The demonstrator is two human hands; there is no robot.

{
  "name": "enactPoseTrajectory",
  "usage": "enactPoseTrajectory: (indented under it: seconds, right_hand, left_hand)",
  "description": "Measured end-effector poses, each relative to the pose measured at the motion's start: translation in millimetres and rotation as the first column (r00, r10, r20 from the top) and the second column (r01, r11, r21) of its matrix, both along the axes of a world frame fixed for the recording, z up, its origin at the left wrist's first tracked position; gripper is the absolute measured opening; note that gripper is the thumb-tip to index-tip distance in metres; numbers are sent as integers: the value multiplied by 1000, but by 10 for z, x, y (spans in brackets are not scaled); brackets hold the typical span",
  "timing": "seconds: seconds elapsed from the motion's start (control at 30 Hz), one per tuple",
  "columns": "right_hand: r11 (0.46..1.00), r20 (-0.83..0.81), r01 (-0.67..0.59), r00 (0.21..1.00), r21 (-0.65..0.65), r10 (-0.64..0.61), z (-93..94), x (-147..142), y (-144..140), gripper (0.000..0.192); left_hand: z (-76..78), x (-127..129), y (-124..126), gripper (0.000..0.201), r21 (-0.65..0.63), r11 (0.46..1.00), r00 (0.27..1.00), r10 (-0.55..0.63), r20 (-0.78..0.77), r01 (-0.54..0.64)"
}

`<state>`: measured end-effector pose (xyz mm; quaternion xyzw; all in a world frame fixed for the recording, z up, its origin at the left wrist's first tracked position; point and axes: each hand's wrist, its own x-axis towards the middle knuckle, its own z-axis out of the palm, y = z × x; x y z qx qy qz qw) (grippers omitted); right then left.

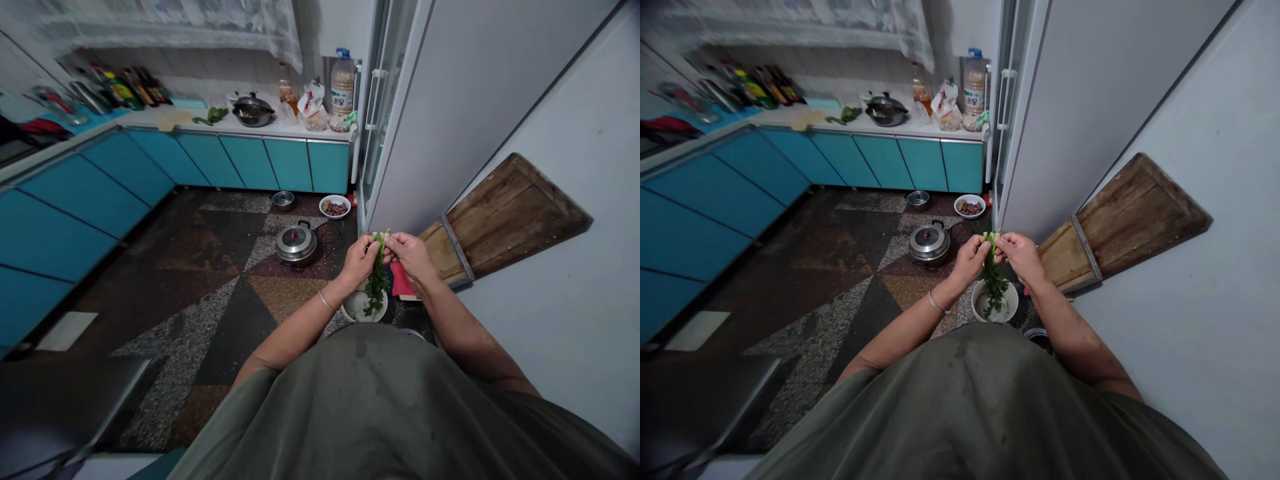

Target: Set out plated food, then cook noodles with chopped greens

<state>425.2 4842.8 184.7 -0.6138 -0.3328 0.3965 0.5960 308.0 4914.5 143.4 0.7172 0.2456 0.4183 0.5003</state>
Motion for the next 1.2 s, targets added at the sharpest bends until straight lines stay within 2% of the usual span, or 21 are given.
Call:
enactPoseTrajectory:
  seconds: [0.17,0.4,0.53,0.67,0.7,0.73,0.83,0.9,0.97,1.1,1.2]
  right_hand:
    - [999,32,-44,999,4,44,-21,-9,-18,53]
    - [983,222,-181,959,8,175,-14,89,-24,50]
    - [966,433,-245,864,-80,255,0,163,-29,38]
    - [994,695,-72,711,-77,106,-26,251,-35,24]
    - [997,696,-38,714,-71,77,-29,261,-36,24]
    - [997,654,-31,753,-77,74,-28,260,-36,26]
    - [985,345,-135,924,-105,163,-2,188,-27,36]
    - [985,157,-160,973,-72,169,10,109,-8,45]
    - [991,50,-128,990,-35,129,-4,48,20,52]
    - [995,13,-102,995,3,102,-91,74,50,58]
    - [987,169,-159,973,1,157,-141,205,11,52]
  left_hand:
    - [-6,-22,-2,27,56,998,1000,28,3,-28]
    - [82,-89,78,27,181,982,989,-18,-145,45]
    - [141,-182,113,28,221,969,970,-58,-236,112]
    - [187,-267,185,28,224,969,972,-49,-231,102]
    - [192,-271,204,27,223,971,975,-38,-217,87]
    - [191,-264,219,27,217,973,979,-28,-203,73]
    - [152,-184,223,27,158,986,983,-30,-183,59]
    - [96,-110,192,26,89,994,984,-48,-171,64]
    - [23,-48,154,24,10,998,988,-67,-138,69]
    - [-101,-3,130,30,-168,970,981,-186,-55,174]
    - [-122,-20,171,43,-251,928,954,-297,-46,277]
